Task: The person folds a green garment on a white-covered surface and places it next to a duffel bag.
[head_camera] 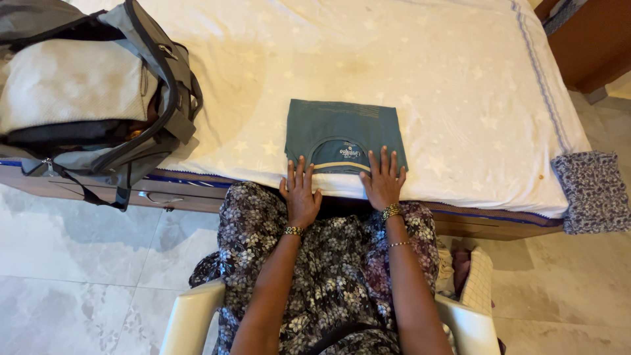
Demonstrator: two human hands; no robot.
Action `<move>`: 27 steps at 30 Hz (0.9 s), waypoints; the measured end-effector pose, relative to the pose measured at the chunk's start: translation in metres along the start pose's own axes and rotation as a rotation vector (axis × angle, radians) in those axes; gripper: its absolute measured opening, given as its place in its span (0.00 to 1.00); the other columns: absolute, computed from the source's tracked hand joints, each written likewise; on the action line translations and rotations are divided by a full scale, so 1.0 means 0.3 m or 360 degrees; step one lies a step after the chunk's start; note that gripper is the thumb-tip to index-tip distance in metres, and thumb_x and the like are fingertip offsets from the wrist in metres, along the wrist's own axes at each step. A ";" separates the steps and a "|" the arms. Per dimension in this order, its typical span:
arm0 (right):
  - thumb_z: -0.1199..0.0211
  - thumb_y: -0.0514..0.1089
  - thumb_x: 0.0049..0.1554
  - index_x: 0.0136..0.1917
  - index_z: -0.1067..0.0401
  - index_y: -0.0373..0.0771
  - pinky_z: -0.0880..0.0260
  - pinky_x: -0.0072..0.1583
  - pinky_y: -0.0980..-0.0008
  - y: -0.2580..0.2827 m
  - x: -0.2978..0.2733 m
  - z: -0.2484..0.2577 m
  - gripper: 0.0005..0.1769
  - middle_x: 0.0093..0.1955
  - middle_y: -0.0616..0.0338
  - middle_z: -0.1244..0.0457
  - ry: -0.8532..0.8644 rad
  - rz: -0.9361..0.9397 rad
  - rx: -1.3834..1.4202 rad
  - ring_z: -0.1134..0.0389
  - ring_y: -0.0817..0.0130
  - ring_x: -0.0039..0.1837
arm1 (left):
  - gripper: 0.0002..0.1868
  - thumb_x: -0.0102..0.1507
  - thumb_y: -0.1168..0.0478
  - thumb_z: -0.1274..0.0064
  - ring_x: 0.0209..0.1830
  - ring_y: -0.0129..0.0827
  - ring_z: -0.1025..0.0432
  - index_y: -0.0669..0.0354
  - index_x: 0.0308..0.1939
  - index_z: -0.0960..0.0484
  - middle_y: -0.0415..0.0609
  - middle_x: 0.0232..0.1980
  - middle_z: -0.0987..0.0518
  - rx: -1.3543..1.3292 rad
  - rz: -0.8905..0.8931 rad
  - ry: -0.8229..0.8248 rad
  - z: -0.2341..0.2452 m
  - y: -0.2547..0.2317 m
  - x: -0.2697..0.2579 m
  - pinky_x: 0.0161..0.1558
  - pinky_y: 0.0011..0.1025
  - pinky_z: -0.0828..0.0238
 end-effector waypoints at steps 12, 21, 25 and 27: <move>0.55 0.72 0.62 0.84 0.60 0.51 0.75 0.75 0.28 0.069 -0.161 0.018 0.46 0.87 0.49 0.74 0.0123 -0.0048 -0.0042 0.78 0.46 0.86 | 0.43 0.58 0.64 0.42 0.85 0.48 0.65 0.51 0.77 0.39 0.50 0.85 0.54 0.0119 -0.0066 -0.0027 -0.004 0.005 -0.023 0.73 0.57 0.61; 0.52 0.65 0.64 0.83 0.52 0.53 0.64 0.73 0.31 0.126 -0.207 0.094 0.39 0.87 0.48 0.67 0.0041 -0.0117 -0.0009 0.71 0.48 0.86 | 0.51 0.58 0.65 0.43 0.84 0.47 0.60 0.62 0.80 0.55 0.59 0.85 0.57 -0.0099 -0.0061 -0.0207 0.008 -0.005 -0.021 0.71 0.54 0.57; 0.52 0.61 0.65 0.81 0.47 0.53 0.61 0.74 0.33 0.121 -0.208 0.075 0.35 0.87 0.49 0.61 -0.0100 -0.0132 -0.0052 0.65 0.49 0.86 | 0.49 0.59 0.66 0.43 0.83 0.50 0.55 0.66 0.79 0.56 0.62 0.83 0.53 -0.0151 0.0061 -0.0339 0.051 0.011 0.003 0.70 0.53 0.55; 0.50 0.60 0.64 0.81 0.45 0.53 0.60 0.73 0.32 0.099 -0.195 0.058 0.34 0.86 0.50 0.59 -0.0197 -0.0182 -0.0056 0.62 0.49 0.85 | 0.47 0.58 0.68 0.43 0.82 0.52 0.52 0.67 0.78 0.52 0.61 0.81 0.48 -0.0145 0.0110 -0.0399 0.072 0.025 0.018 0.71 0.53 0.54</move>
Point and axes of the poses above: each hand's wrist, its own x-axis towards the middle knuckle, its own z-axis out of the back of the hand, y = z × x, the point moved 3 cm from there along x, towards the middle knuckle
